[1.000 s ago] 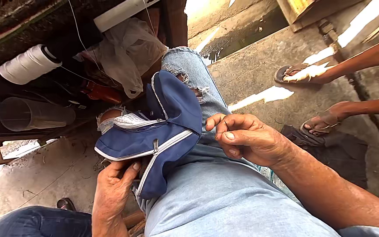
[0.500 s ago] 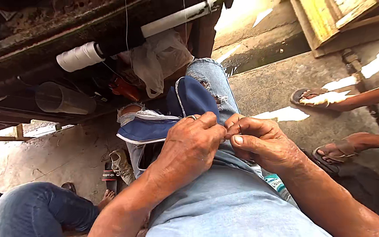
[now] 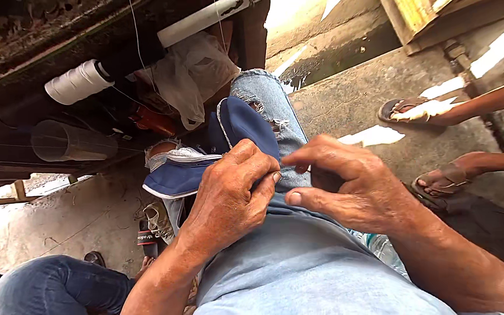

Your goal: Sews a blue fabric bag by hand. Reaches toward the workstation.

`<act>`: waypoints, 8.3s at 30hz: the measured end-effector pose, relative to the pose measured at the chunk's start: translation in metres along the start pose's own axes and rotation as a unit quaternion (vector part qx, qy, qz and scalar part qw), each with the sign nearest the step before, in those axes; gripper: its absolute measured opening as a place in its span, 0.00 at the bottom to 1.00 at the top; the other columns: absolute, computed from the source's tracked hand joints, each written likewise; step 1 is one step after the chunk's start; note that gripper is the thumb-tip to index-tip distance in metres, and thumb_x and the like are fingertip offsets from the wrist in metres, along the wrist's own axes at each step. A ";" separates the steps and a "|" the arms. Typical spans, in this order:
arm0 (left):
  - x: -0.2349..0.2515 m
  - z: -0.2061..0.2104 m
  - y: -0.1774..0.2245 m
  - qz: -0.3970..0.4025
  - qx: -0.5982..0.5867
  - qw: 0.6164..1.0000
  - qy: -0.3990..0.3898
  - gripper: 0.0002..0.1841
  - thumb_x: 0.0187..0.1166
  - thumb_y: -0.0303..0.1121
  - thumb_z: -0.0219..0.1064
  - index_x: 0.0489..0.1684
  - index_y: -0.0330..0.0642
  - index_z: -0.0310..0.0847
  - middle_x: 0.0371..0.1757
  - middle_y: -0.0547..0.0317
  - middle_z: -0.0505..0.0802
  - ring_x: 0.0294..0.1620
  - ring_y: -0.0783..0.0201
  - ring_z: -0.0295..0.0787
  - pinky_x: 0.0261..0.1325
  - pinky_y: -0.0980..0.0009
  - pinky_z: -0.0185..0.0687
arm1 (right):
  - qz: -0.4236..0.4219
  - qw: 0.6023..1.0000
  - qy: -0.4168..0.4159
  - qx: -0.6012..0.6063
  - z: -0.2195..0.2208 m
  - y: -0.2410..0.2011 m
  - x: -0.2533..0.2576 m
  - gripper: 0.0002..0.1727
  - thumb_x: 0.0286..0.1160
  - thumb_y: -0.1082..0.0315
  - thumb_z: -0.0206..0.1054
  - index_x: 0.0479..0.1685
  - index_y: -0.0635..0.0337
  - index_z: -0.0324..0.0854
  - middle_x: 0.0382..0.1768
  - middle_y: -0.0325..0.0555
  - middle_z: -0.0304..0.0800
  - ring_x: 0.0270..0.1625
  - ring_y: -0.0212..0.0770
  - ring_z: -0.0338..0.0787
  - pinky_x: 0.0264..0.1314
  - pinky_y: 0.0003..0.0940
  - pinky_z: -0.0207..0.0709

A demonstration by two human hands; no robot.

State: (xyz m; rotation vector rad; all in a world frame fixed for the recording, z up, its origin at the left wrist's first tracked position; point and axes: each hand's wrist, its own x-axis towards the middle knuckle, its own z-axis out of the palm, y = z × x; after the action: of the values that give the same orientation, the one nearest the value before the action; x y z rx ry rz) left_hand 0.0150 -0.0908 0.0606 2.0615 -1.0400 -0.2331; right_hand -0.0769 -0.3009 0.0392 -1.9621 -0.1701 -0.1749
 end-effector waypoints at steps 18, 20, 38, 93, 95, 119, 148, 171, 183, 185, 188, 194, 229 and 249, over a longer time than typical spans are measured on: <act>-0.187 -0.095 -0.058 -0.273 0.046 0.958 0.077 0.13 0.74 0.44 0.77 0.38 0.44 0.95 0.37 0.66 0.83 0.38 0.80 0.75 0.38 0.87 0.68 | 0.133 0.911 -0.040 0.389 -0.006 0.027 0.008 0.10 0.79 0.70 0.60 0.31 0.59 0.83 0.21 0.39 0.78 0.15 0.26 0.71 0.15 0.18 0.67; -0.202 -0.093 -0.067 -0.315 0.063 0.943 0.093 0.14 0.72 0.46 0.77 0.28 0.43 0.92 0.35 0.68 0.83 0.39 0.81 0.75 0.40 0.87 0.68 | 0.147 0.897 -0.048 0.415 -0.003 0.030 0.012 0.10 0.79 0.69 0.59 0.31 0.59 0.83 0.20 0.40 0.77 0.15 0.26 0.71 0.15 0.18 0.67; -0.069 -0.003 -0.064 -0.221 -0.382 0.896 -0.053 0.11 0.81 0.28 0.63 0.44 0.55 0.92 0.43 0.82 0.96 0.49 0.87 0.90 0.59 0.82 0.86 | 0.146 0.871 -0.086 0.461 0.006 0.044 0.012 0.10 0.80 0.66 0.61 0.32 0.56 0.84 0.23 0.38 0.80 0.18 0.26 0.75 0.20 0.20 0.73; -0.063 0.000 -0.030 -0.336 -0.145 0.930 0.041 0.10 0.81 0.24 0.59 0.42 0.20 0.80 0.36 0.60 0.87 0.41 0.92 0.79 0.51 0.94 0.71 | -0.087 0.988 -0.058 -0.116 0.010 0.019 0.015 0.11 0.80 0.68 0.64 0.43 0.58 0.94 0.29 0.35 0.86 0.30 0.24 0.82 0.28 0.19 0.73; -0.069 0.003 -0.029 -0.322 -0.176 0.928 0.058 0.08 0.81 0.24 0.60 0.41 0.25 0.81 0.35 0.65 0.88 0.42 0.92 0.80 0.53 0.92 0.74 | -0.088 0.985 -0.067 -0.135 0.009 0.018 0.016 0.11 0.80 0.67 0.64 0.41 0.56 0.94 0.27 0.34 0.84 0.28 0.25 0.81 0.25 0.22 0.70; -0.057 0.019 -0.028 -0.292 -0.160 0.942 -0.038 0.11 0.82 0.23 0.57 0.33 0.28 0.84 0.31 0.66 0.88 0.40 0.93 0.79 0.52 0.94 0.71 | -0.081 0.934 -0.116 -0.329 0.027 0.011 0.018 0.07 0.66 0.65 0.62 0.26 0.56 0.81 0.18 0.40 0.72 0.15 0.41 0.75 0.13 0.36 0.58; -0.061 0.023 -0.031 -0.304 -0.227 0.925 -0.021 0.12 0.82 0.22 0.57 0.28 0.30 0.84 0.28 0.69 0.87 0.37 0.94 0.79 0.49 0.93 0.72 | -0.020 0.979 -0.069 -0.193 0.032 0.024 0.024 0.07 0.62 0.67 0.64 0.20 0.51 0.77 0.13 0.31 0.72 0.16 0.29 0.74 0.16 0.31 0.61; -0.138 -0.002 -0.087 -0.080 -0.686 0.723 0.019 0.08 0.81 0.38 0.70 0.41 0.43 0.91 0.42 0.65 0.93 0.34 0.79 0.86 0.39 0.84 0.80 | -0.061 0.965 -0.184 -0.175 0.009 0.010 0.030 0.08 0.80 0.62 0.60 0.38 0.50 0.84 0.23 0.27 0.79 0.25 0.23 0.78 0.23 0.23 0.70; -0.130 0.016 -0.089 -0.099 -0.674 0.726 0.092 0.07 0.83 0.30 0.67 0.50 0.42 0.90 0.43 0.59 0.96 0.38 0.74 0.92 0.43 0.81 0.87 | -0.010 0.979 -0.155 -0.130 0.014 0.008 0.035 0.05 0.71 0.67 0.62 0.30 0.49 0.81 0.17 0.26 0.75 0.20 0.20 0.74 0.19 0.21 0.65; -0.128 0.015 -0.090 -0.127 -0.583 0.799 0.080 0.07 0.83 0.33 0.68 0.50 0.46 0.91 0.44 0.65 0.96 0.44 0.76 0.92 0.53 0.78 0.87 | -0.008 0.981 -0.152 -0.123 0.013 0.009 0.035 0.06 0.74 0.67 0.62 0.31 0.49 0.82 0.18 0.26 0.75 0.20 0.20 0.74 0.19 0.20 0.65; -0.128 0.019 -0.089 -0.142 -0.522 0.837 0.087 0.08 0.84 0.32 0.67 0.50 0.46 0.92 0.46 0.65 0.96 0.46 0.76 0.91 0.55 0.76 0.88 | -0.001 0.982 -0.143 -0.122 0.015 0.008 0.035 0.06 0.75 0.66 0.63 0.32 0.49 0.83 0.18 0.25 0.76 0.20 0.19 0.74 0.19 0.19 0.66; -0.099 0.022 -0.076 -0.146 -0.438 0.878 0.131 0.11 0.83 0.25 0.63 0.47 0.46 0.94 0.44 0.69 0.97 0.46 0.77 0.92 0.56 0.76 0.89 | -0.017 0.983 -0.126 -0.134 0.016 0.011 0.035 0.06 0.75 0.67 0.62 0.32 0.50 0.83 0.19 0.25 0.76 0.21 0.19 0.74 0.21 0.19 0.65; -0.052 0.020 -0.058 -0.330 -0.235 0.914 -0.021 0.04 0.78 0.30 0.69 0.33 0.44 0.88 0.29 0.76 0.90 0.35 0.89 0.85 0.46 0.86 0.81 | -0.053 0.975 -0.047 -0.210 0.019 0.027 0.013 0.12 0.81 0.63 0.59 0.41 0.53 0.89 0.20 0.32 0.81 0.21 0.29 0.80 0.20 0.31 0.68; -0.045 0.009 -0.034 -0.317 -0.268 0.909 0.037 0.07 0.75 0.23 0.65 0.28 0.46 0.82 0.25 0.85 0.87 0.33 0.96 0.82 0.45 0.93 0.79 | -0.062 0.983 0.035 -0.168 0.001 0.029 0.003 0.11 0.85 0.69 0.60 0.44 0.63 0.89 0.27 0.39 0.88 0.28 0.26 0.84 0.29 0.23 0.76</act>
State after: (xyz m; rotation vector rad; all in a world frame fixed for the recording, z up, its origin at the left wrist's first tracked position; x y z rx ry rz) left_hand 0.0016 -0.0504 0.0225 1.8035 -0.1776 -0.6815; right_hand -0.0680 -0.3110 0.0135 -2.2776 -0.2283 -0.3741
